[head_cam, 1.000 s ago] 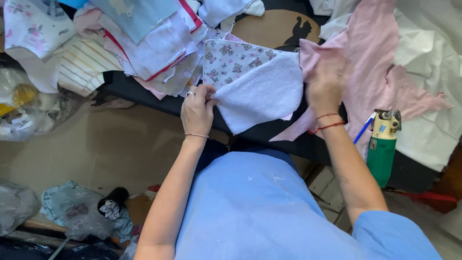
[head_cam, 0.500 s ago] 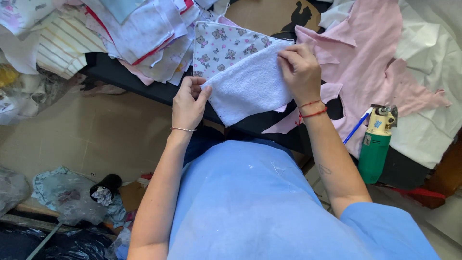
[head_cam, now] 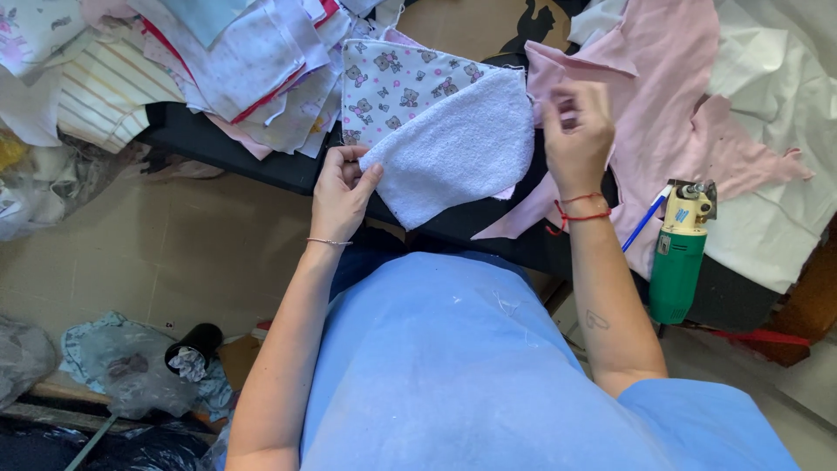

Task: Sorting and inspecting small fabric scraps on a work table in a sewing factory.

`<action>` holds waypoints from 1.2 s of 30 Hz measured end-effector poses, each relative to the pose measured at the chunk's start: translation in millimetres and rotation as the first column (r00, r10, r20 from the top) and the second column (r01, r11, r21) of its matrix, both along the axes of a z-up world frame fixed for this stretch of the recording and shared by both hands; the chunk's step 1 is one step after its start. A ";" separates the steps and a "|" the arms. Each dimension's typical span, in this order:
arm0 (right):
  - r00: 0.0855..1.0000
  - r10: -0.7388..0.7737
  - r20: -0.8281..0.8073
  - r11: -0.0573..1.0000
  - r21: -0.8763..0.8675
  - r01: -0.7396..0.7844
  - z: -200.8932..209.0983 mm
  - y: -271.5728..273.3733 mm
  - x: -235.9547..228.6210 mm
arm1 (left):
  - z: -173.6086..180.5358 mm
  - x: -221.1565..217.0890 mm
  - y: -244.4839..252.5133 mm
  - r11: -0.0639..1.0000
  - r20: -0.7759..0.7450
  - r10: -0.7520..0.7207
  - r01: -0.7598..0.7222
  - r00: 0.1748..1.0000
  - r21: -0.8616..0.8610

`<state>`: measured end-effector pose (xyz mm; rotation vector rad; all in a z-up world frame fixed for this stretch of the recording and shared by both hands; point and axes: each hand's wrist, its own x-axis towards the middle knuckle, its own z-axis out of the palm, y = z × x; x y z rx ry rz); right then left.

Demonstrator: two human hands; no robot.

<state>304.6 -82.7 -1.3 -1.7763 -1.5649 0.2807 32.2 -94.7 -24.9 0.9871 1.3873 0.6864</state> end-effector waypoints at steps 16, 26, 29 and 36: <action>0.987 0.010 -0.158 1.000 -0.012 -0.012 -1.2 38.8 -16.9 | -8.8 -16.3 -1.9 0.986 0.041 0.134 -0.129 0.990 -0.106; 0.730 0.584 -0.355 0.767 -0.052 -0.639 19.0 -16.1 -121.0 | -23.2 -18.1 -28.3 0.913 0.248 0.258 -0.151 0.934 -0.379; 0.732 0.589 -0.342 0.767 -0.051 -0.640 18.1 -18.8 -131.7 | -12.9 -19.1 -25.3 0.913 0.266 0.256 -0.142 0.929 -0.383; 0.786 0.549 -0.286 0.812 -0.041 -0.582 17.3 -20.2 -137.5 | -18.9 -13.8 -24.3 0.952 0.114 0.146 -0.108 0.983 -0.287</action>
